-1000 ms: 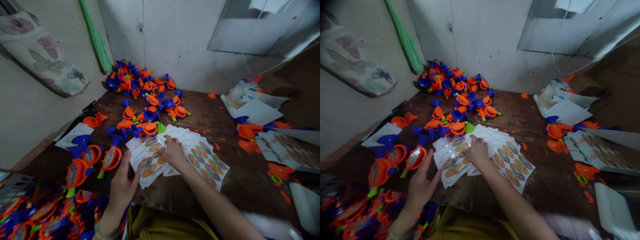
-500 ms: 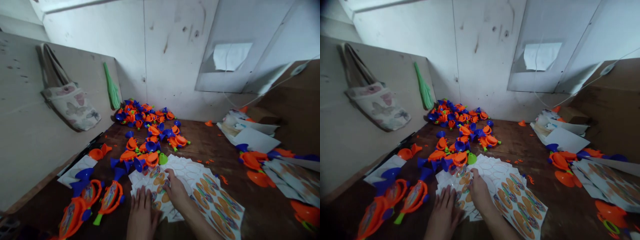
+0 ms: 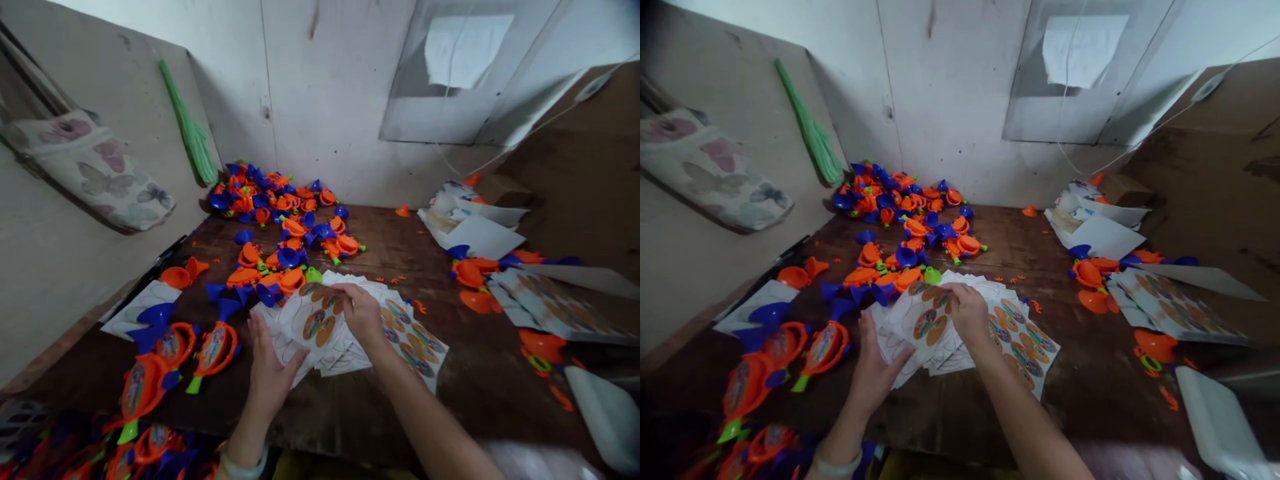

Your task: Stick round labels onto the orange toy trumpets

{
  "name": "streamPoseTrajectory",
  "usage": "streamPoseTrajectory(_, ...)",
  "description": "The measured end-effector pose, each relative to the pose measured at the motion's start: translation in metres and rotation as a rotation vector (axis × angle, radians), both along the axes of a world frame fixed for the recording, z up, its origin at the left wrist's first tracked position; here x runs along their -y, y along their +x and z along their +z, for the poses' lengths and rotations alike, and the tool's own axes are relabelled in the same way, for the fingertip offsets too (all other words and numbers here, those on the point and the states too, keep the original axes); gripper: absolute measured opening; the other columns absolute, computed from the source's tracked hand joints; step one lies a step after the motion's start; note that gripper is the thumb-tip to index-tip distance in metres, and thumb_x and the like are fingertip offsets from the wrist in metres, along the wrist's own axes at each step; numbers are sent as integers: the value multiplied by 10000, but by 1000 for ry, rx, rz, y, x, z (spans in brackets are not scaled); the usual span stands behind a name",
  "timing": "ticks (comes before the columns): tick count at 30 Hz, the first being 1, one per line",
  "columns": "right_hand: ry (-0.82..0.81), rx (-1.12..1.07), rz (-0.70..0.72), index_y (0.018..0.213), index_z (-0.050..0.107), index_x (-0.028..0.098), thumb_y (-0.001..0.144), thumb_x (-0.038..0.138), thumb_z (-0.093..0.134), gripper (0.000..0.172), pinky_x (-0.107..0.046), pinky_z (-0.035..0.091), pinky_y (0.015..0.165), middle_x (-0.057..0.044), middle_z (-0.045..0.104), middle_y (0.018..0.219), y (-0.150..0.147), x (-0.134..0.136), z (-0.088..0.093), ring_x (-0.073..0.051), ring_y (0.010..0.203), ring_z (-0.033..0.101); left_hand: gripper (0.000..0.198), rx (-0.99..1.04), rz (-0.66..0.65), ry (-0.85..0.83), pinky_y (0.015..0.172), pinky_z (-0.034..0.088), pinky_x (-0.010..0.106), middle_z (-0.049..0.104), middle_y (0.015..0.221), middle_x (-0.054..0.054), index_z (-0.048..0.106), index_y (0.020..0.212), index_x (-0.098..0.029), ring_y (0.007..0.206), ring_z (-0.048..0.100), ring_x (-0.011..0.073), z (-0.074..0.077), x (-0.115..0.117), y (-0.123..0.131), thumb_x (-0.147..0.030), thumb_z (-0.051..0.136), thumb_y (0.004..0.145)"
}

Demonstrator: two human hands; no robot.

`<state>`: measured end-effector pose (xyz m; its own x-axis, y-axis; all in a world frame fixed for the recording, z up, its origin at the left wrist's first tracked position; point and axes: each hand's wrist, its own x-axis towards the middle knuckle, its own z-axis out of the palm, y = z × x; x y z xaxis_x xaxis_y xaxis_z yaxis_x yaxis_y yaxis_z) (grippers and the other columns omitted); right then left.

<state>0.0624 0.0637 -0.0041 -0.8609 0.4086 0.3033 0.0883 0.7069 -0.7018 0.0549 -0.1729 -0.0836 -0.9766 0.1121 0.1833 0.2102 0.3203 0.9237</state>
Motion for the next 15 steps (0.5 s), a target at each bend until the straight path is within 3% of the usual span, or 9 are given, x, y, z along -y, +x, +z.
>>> streamPoseTrajectory(2,-51,-40,20,1015,756,240,1085,299,503,270,-358,591,830,-72,836,965,3,0,9,-252,907,775,1293,134,20,256,1388,216,640,105,1899,240,92,1817,-234,1750,171,427,21,-2,4,-559,888,851)
streamPoseTrajectory(3,-76,-52,36,1010,733,238,1097,331,492,273,-334,574,762,-56,815,910,5,2,13,-236,836,756,1243,218,-15,397,1365,306,622,201,1884,233,140,1812,-261,1718,296,421,33,-4,7,-574,881,863)
streamPoseTrajectory(5,-121,-63,98,1066,704,238,1096,349,509,226,-291,542,675,-18,784,849,7,12,19,-205,755,731,1063,424,-145,690,1282,468,600,516,1742,225,422,1720,-262,1565,568,422,55,-6,15,-572,920,834)
streamPoseTrajectory(7,-156,-54,191,1171,687,247,1079,339,558,183,-258,518,604,40,736,741,10,26,22,-178,655,701,790,590,-244,864,1185,577,590,790,1430,193,726,1441,-219,1316,772,408,73,-7,23,-534,991,768)
streamPoseTrajectory(9,-173,-44,272,1250,671,255,1051,325,614,218,-251,511,561,81,690,658,14,35,25,-168,567,665,567,663,-232,942,1078,654,574,886,1142,144,846,1146,-193,1060,864,369,86,-7,28,-471,1050,696)
streamPoseTrajectory(10,-174,-51,289,1284,663,254,1041,313,629,252,-263,536,584,69,721,695,16,38,27,-174,589,683,506,669,-189,971,1025,682,558,896,1054,120,860,1055,-192,961,876,344,90,-7,30,-432,1071,663)
streamPoseTrajectory(12,-166,-97,264,1320,660,247,1039,293,622,287,-344,617,768,-26,828,963,24,37,32,-220,832,774,464,637,-71,1011,941,716,501,899,967,80,870,976,-205,855,876,298,98,-8,33,-371,1097,608)
streamPoseTrajectory(14,-126,-165,226,1288,700,248,1054,300,617,254,-469,598,1007,-108,827,1208,33,33,41,-287,1142,753,461,576,25,1019,897,724,431,899,949,55,878,958,-224,848,873,268,104,-11,34,-346,1108,577)
streamPoseTrajectory(15,-90,-195,230,1248,734,256,1063,318,629,221,-512,565,1076,-118,823,1234,39,32,45,-312,1229,719,461,546,56,1015,884,723,405,898,950,50,882,950,-229,854,872,260,107,-12,34,-353,1110,570)
